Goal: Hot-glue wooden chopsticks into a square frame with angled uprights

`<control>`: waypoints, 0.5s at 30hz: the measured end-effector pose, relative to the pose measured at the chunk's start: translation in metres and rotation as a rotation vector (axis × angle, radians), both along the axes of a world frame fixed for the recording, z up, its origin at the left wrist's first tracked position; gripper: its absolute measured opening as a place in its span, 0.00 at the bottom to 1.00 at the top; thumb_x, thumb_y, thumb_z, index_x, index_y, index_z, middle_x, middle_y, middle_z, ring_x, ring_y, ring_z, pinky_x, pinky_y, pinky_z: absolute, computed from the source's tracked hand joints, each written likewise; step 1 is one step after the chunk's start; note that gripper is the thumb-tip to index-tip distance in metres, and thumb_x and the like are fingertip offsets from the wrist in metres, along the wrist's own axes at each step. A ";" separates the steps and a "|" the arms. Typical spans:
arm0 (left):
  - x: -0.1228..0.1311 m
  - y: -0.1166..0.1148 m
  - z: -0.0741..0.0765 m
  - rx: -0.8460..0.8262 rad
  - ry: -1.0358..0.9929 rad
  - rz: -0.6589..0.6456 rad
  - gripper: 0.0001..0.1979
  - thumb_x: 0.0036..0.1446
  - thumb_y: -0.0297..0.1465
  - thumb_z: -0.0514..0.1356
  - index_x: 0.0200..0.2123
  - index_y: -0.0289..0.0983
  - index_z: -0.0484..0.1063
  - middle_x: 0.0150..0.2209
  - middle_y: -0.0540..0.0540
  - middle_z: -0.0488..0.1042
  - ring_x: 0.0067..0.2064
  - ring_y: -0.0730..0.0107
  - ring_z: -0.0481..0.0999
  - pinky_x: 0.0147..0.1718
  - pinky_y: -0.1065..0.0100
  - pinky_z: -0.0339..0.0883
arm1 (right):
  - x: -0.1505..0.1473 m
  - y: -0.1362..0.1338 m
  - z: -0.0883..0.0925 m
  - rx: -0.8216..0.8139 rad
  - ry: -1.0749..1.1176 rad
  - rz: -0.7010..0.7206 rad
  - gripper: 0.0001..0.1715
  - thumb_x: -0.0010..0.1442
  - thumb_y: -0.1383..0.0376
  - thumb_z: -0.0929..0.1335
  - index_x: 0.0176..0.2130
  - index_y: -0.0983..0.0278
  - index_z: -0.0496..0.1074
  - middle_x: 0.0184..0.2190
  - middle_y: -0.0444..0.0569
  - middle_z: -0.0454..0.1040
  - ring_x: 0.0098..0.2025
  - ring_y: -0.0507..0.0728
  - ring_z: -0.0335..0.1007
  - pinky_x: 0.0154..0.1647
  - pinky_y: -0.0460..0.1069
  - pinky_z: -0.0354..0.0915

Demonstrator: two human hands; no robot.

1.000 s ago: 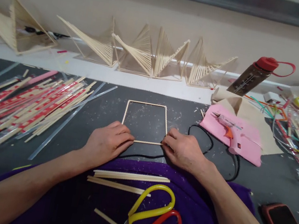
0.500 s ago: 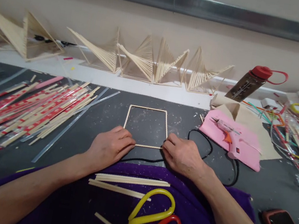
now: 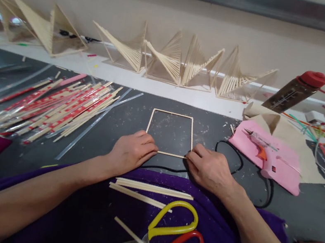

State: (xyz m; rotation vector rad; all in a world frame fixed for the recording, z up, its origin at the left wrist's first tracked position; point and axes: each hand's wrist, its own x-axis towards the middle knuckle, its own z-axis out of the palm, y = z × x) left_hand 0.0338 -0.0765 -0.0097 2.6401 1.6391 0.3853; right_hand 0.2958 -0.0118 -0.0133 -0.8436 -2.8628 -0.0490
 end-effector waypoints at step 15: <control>-0.003 0.005 -0.003 0.019 0.001 0.003 0.15 0.65 0.34 0.49 0.34 0.38 0.74 0.33 0.46 0.72 0.38 0.67 0.66 0.29 0.69 0.59 | -0.004 0.001 -0.009 0.036 0.059 -0.038 0.17 0.66 0.61 0.59 0.35 0.63 0.74 0.31 0.48 0.72 0.28 0.50 0.64 0.28 0.47 0.53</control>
